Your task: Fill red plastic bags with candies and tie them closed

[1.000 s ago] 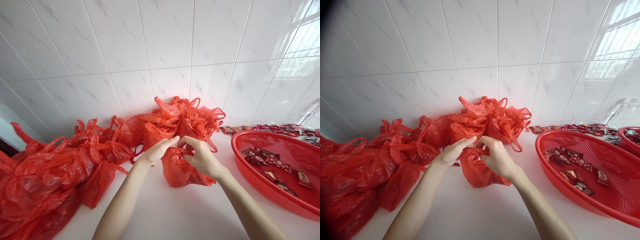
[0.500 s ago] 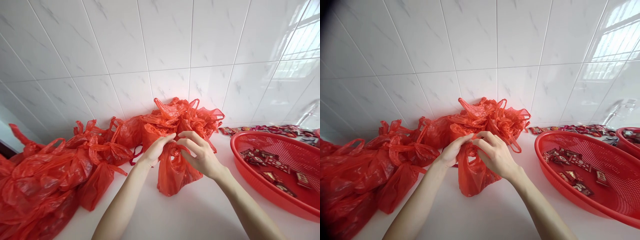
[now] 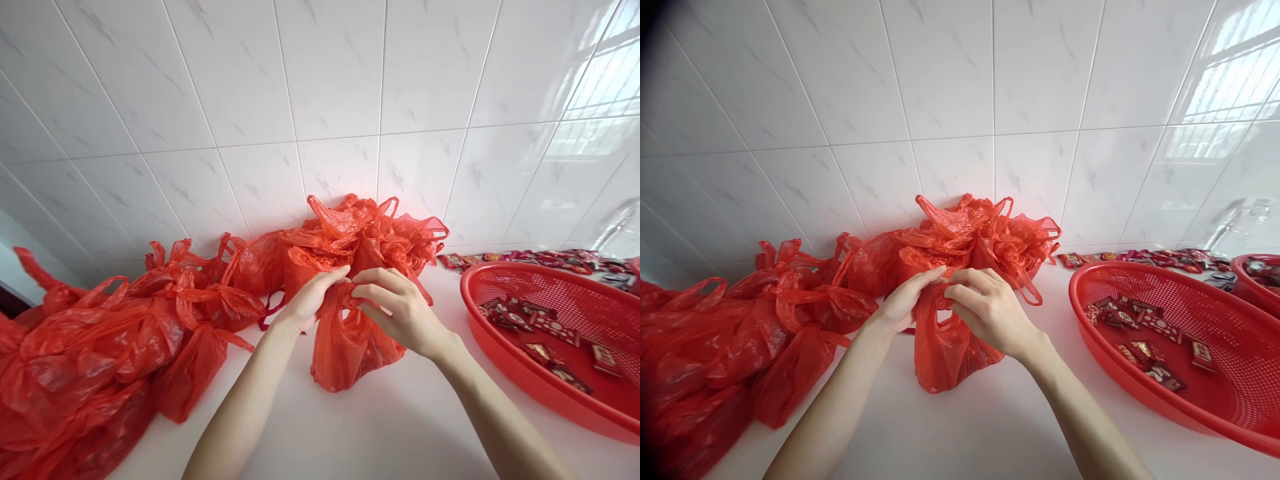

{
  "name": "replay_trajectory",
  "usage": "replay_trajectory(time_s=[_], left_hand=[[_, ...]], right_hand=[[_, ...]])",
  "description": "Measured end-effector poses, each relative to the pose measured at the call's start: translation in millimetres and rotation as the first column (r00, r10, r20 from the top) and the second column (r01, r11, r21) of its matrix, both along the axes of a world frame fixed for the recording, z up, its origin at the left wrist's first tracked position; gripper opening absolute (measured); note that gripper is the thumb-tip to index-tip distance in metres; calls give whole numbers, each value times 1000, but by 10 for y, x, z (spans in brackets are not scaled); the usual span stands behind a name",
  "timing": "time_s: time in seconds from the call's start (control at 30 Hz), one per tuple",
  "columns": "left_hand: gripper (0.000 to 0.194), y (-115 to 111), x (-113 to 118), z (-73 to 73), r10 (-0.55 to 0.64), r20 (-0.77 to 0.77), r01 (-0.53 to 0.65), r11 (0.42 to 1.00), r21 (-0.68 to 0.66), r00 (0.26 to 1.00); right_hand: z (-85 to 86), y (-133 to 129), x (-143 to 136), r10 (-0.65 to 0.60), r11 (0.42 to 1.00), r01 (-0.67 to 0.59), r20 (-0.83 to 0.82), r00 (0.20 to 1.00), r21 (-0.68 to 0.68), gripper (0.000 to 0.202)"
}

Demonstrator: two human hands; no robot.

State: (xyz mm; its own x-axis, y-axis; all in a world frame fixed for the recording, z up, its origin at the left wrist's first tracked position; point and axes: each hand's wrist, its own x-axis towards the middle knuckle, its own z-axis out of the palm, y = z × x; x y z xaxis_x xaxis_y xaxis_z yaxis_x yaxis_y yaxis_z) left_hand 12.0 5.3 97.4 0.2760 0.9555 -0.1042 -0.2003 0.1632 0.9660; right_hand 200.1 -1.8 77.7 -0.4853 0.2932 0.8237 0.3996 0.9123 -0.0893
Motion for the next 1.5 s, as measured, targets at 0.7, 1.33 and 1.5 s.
replay_trajectory(time_s=[0.7,1.33,1.5], left_hand=[[25,643,-368,-475,284,-522,107,795,597,804],[25,-180,155,-44,313,-273,-4,663,749,910],[19,-214,132,19,343,-209,-54,620,783,916]], right_hand=[[439,-75,696,474,588,-280,43,879,-759,8],[100,89,127,223,515,-558,-527,820,-651,58],[-197,207,-74,432,350,-485,-321,843,-801,43]])
